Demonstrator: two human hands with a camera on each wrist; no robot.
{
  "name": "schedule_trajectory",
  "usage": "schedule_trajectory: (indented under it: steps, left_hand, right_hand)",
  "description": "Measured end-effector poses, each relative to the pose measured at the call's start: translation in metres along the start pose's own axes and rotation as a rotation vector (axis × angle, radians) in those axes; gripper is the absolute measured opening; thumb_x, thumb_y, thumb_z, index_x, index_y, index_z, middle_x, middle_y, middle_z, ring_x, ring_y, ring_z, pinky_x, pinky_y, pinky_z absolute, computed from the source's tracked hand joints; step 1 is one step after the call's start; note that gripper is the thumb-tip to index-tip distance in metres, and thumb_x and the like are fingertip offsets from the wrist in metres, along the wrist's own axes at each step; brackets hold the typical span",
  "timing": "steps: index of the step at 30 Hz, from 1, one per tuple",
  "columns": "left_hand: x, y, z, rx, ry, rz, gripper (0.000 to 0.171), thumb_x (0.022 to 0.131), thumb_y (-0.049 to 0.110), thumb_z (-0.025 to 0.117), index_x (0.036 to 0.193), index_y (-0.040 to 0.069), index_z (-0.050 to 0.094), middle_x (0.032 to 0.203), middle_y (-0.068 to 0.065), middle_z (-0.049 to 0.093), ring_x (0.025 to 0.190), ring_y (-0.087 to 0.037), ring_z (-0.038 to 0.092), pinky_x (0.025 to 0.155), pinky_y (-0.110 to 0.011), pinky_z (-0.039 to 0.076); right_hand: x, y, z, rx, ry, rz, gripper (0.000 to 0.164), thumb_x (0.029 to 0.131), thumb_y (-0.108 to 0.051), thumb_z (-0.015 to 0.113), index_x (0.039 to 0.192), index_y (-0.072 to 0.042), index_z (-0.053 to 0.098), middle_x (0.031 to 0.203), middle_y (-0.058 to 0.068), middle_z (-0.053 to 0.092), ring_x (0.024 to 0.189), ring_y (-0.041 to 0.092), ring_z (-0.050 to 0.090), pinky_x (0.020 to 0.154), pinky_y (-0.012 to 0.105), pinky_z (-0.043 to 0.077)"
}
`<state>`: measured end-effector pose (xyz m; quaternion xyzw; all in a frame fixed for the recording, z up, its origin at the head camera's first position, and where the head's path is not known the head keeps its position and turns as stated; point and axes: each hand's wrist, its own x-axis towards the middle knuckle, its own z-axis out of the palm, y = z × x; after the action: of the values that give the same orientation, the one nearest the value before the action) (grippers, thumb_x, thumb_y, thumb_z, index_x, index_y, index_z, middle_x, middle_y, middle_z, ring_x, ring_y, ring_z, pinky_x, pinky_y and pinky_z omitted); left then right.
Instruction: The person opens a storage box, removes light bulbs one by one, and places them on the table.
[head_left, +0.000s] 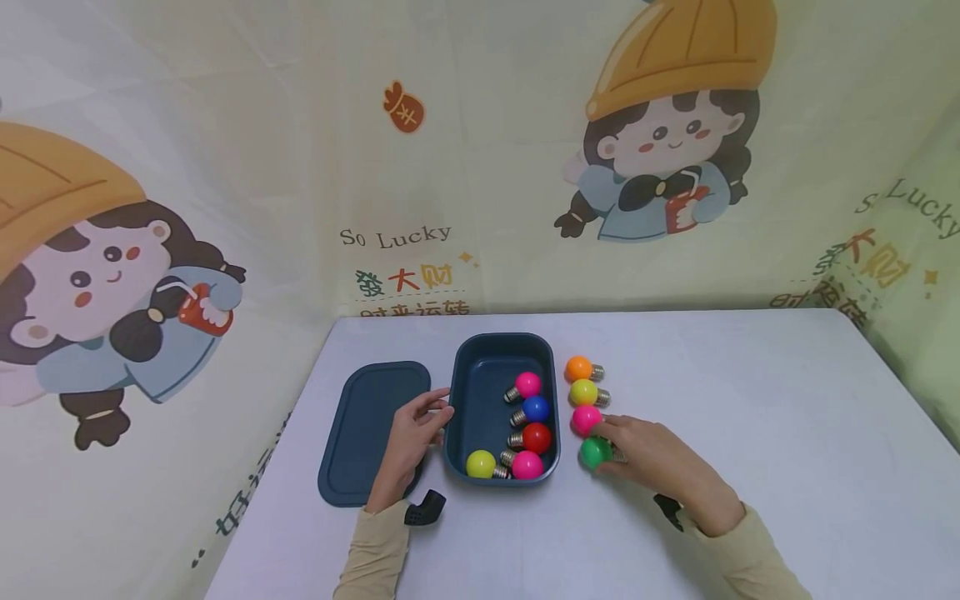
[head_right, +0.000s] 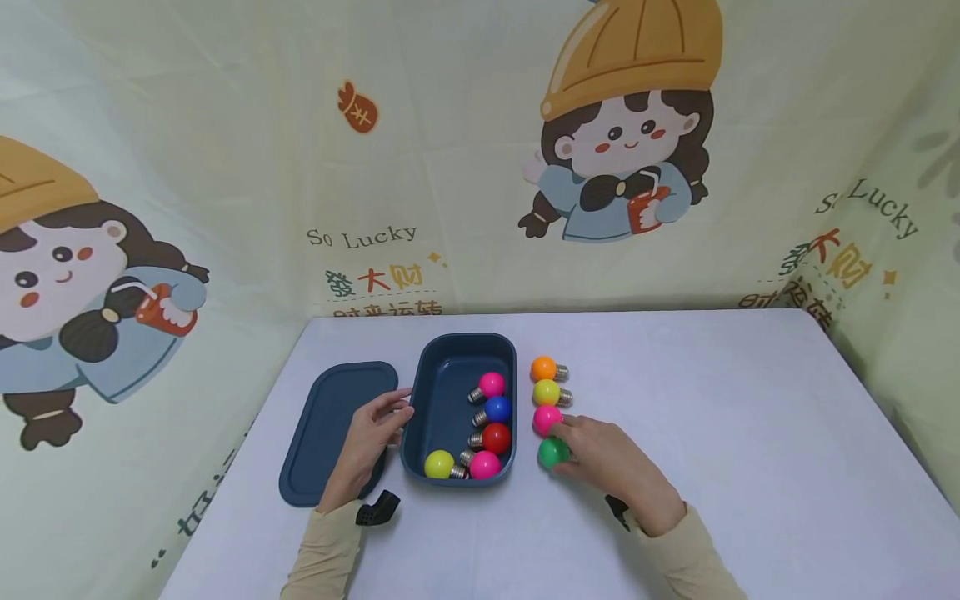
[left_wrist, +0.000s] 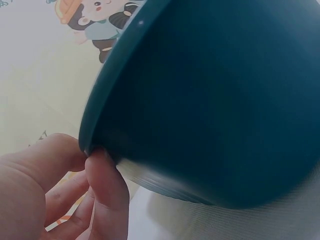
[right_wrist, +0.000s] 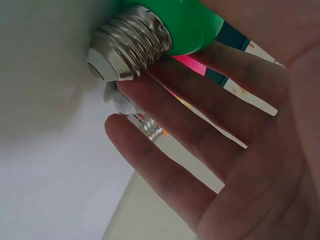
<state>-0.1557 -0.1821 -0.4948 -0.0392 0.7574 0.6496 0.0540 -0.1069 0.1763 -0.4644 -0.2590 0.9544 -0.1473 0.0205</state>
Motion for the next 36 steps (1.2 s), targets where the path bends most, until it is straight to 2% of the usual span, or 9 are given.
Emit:
schedule_trajectory:
  steps: [8,13,21,36]
  left_hand:
    - [-0.015,0.024,0.002,-0.003,-0.022,0.028,0.039,0.094,0.011,0.069,0.131,0.002,0.062,0.108,-0.015,0.062,0.07,-0.011,0.058,0.059,-0.022,0.051]
    - [-0.017,0.026,0.002,-0.008,-0.02,0.039,0.04,0.093,0.011,0.069,0.131,0.002,0.061,0.109,-0.016,0.062,0.07,-0.01,0.058,0.059,-0.022,0.051]
    - [-0.015,0.028,0.0,-0.006,-0.046,0.011,0.039,0.095,0.01,0.067,0.132,0.003,0.061,0.108,-0.015,0.063,0.072,-0.012,0.059,0.061,-0.023,0.053]
    - [-0.016,0.028,0.0,0.024,-0.038,0.016,0.039,0.095,0.012,0.068,0.133,0.003,0.061,0.11,-0.015,0.062,0.075,-0.014,0.06,0.062,-0.024,0.053]
  right_hand:
    - [0.0,0.0,-0.002,-0.018,0.042,-0.025,0.048,0.071,-0.024,0.089,0.111,-0.007,0.069,0.097,0.003,0.068,0.083,0.015,0.063,0.075,0.035,0.058]
    - [0.0,0.002,-0.001,-0.029,0.08,-0.039,0.048,0.069,-0.022,0.09,0.108,-0.005,0.07,0.094,0.002,0.066,0.081,0.012,0.061,0.074,0.031,0.058]
    - [0.0,0.002,-0.002,-0.024,0.08,-0.03,0.048,0.07,-0.021,0.09,0.11,-0.006,0.07,0.095,0.002,0.067,0.083,0.013,0.062,0.075,0.032,0.058]
    - [-0.001,0.002,-0.002,-0.021,0.108,-0.07,0.047,0.07,-0.018,0.09,0.111,-0.007,0.069,0.096,0.001,0.067,0.086,0.015,0.064,0.076,0.033,0.058]
